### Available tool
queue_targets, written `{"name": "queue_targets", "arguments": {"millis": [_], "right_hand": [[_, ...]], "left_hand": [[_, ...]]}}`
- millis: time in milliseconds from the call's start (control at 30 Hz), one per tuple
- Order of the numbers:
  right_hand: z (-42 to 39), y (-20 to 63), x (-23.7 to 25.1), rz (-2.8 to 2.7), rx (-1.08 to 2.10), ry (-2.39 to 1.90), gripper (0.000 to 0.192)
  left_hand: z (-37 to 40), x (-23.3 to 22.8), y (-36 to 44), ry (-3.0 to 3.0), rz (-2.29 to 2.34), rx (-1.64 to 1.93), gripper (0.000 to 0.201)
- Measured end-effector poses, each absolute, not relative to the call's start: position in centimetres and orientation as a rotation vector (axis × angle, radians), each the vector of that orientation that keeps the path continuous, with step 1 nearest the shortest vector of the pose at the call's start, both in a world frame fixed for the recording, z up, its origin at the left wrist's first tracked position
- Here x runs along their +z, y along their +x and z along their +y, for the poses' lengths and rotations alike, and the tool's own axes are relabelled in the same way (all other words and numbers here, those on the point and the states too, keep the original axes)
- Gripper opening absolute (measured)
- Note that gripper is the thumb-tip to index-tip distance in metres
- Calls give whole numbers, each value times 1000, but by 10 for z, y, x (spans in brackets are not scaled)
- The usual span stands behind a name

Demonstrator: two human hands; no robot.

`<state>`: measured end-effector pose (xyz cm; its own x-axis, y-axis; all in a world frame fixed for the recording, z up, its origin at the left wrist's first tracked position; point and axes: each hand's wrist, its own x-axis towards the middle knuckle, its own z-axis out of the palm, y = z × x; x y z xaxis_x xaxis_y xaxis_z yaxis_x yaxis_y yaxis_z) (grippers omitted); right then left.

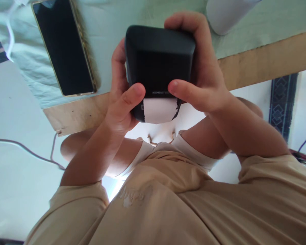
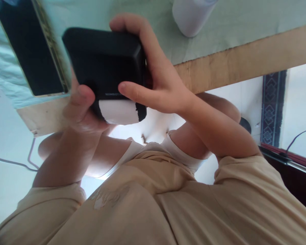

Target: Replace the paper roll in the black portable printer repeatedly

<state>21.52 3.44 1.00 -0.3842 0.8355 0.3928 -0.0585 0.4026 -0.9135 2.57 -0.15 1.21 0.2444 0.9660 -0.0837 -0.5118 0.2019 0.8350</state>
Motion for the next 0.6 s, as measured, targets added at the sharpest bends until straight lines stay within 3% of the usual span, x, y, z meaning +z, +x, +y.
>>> {"name": "queue_targets", "arguments": {"millis": [167,333,500,600], "right_hand": [[35,215,9,-1669,1159,-666,87],[37,223,7,-1818,1059,-631,82],[34,223,15,-1846,945,-657,71],[33,221,16,-1877,896,-663,72]], "left_hand": [[2,5,27,844,639,1214,46],[5,-3,27,837,636,1215,68],[-1,8,27,834,671,1211,48],[0,10,27,749,662,1199,56]]}}
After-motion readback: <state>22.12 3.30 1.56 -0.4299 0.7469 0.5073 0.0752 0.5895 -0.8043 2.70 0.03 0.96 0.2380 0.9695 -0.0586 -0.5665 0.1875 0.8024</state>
